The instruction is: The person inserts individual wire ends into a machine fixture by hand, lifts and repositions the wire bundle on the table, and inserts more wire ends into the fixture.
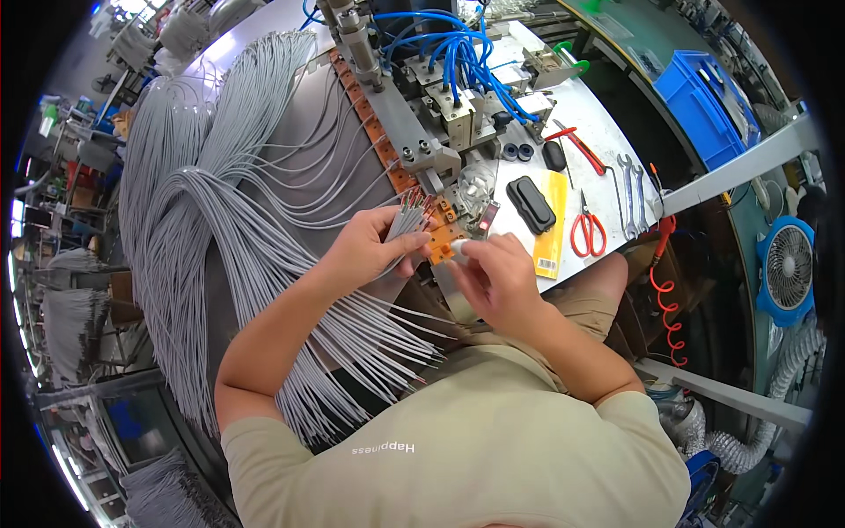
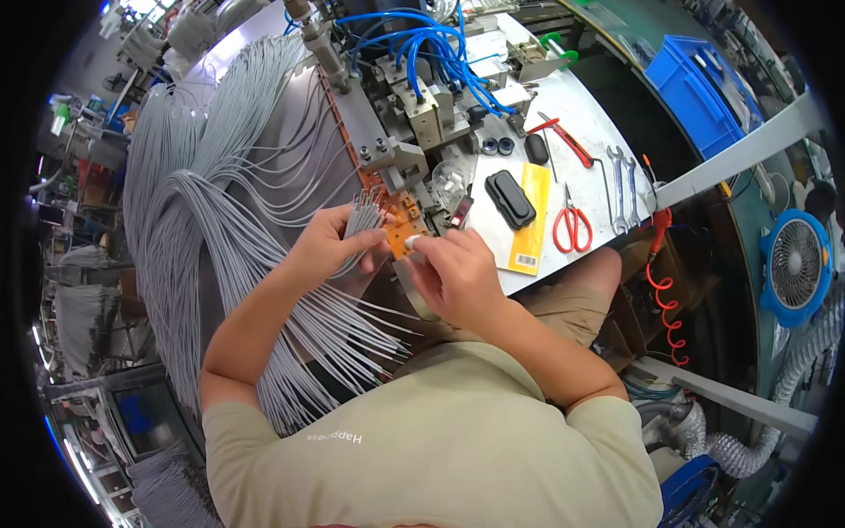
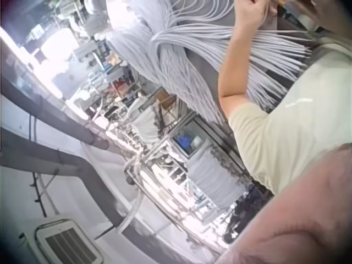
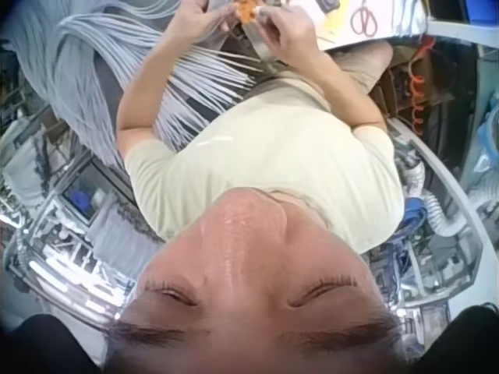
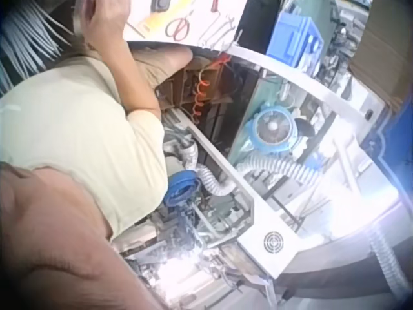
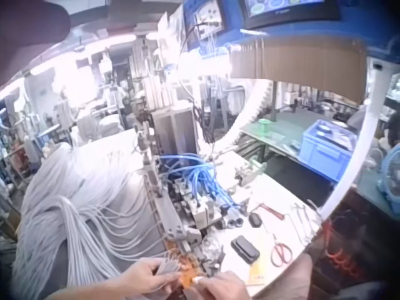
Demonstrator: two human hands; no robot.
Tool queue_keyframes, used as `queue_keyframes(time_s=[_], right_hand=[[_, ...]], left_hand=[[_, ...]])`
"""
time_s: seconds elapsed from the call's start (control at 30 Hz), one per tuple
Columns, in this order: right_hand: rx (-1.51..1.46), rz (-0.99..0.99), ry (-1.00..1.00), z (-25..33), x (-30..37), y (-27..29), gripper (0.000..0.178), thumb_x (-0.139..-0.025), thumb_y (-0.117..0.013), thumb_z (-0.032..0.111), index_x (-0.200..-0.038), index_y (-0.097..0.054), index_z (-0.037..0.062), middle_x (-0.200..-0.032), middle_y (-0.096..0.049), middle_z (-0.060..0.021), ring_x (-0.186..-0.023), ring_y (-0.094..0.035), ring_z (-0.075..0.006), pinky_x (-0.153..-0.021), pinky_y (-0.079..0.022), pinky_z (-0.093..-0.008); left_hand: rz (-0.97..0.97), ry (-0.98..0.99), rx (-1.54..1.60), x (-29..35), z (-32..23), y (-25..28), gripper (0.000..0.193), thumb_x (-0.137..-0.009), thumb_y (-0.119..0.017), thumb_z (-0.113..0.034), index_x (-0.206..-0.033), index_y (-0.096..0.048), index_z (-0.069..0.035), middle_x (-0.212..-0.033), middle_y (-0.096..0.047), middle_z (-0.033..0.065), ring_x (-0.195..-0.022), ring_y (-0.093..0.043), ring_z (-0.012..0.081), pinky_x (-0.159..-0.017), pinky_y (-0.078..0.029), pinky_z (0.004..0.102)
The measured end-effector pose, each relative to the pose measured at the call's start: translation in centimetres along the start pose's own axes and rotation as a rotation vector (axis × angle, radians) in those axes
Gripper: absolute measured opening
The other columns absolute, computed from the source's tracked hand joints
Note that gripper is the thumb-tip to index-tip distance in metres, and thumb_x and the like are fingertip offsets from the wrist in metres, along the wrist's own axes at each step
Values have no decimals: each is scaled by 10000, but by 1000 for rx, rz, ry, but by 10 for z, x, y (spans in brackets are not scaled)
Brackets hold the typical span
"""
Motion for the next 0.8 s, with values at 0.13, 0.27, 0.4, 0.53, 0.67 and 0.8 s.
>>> queue_keyframes(time_s=[0.13, 0.27, 0.4, 0.53, 0.67, 0.8], right_hand=[[70, 37, -15, -10, -8, -10, 218, -797, -742, 3, -969, -613, 39, -623, -553, -29, -520, -475, -219, -582, -354, -351], [52, 73, -60, -14, -13, -15, 199, -815, -737, 15, -982, -631, 36, -662, -601, -31, -524, -501, -214, -616, -370, -343], [-17, 86, -128, -16, -14, -19, 179, -834, -728, 30, -993, -645, 39, -693, -637, -40, -544, -545, -216, -633, -389, -337], [15, 84, -127, -16, -15, -19, 171, -855, -717, 46, -1010, -645, 33, -688, -655, -51, -575, -585, -210, -652, -406, -334], [-43, 150, -193, -17, -14, -22, 162, -873, -702, 48, -1022, -643, 28, -642, -648, -53, -561, -592, -194, -633, -411, -326], [-125, 167, -302, -20, -12, -27, 139, -886, -687, 39, -1015, -640, 22, -620, -649, -54, -516, -585, -169, -595, -417, -308]], left_hand=[[19, 17, 49, 5, -5, -2, 170, -948, -661, -119, -1065, -654, 5, -853, -699, 47, -689, -633, 84, -657, -518, 232], [15, -37, -66, 7, -10, -6, 161, -938, -673, -105, -1054, -651, 5, -856, -696, 42, -711, -636, 84, -681, -520, 235], [-23, -74, -160, 7, -9, -4, 166, -931, -684, -106, -1050, -647, 4, -854, -692, 33, -720, -632, 78, -696, -517, 234], [-34, -112, -250, 7, -11, -3, 146, -930, -685, -108, -1014, -641, 3, -839, -691, 31, -732, -635, 74, -701, -517, 235], [-56, -158, -362, 9, -16, -3, 145, -922, -693, -109, -988, -642, 9, -815, -694, 35, -732, -647, 73, -685, -519, 236], [-104, -170, -423, 9, -20, -1, 143, -910, -703, -107, -955, -645, 16, -779, -690, 43, -722, -654, 71, -665, -518, 237]])
Point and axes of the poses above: each hand's wrist, its own x-axis away from the middle knuckle, its own y-axis out of the back of the hand, z = x × y, the point moved 7 cm from there along -x, towards the middle knuckle
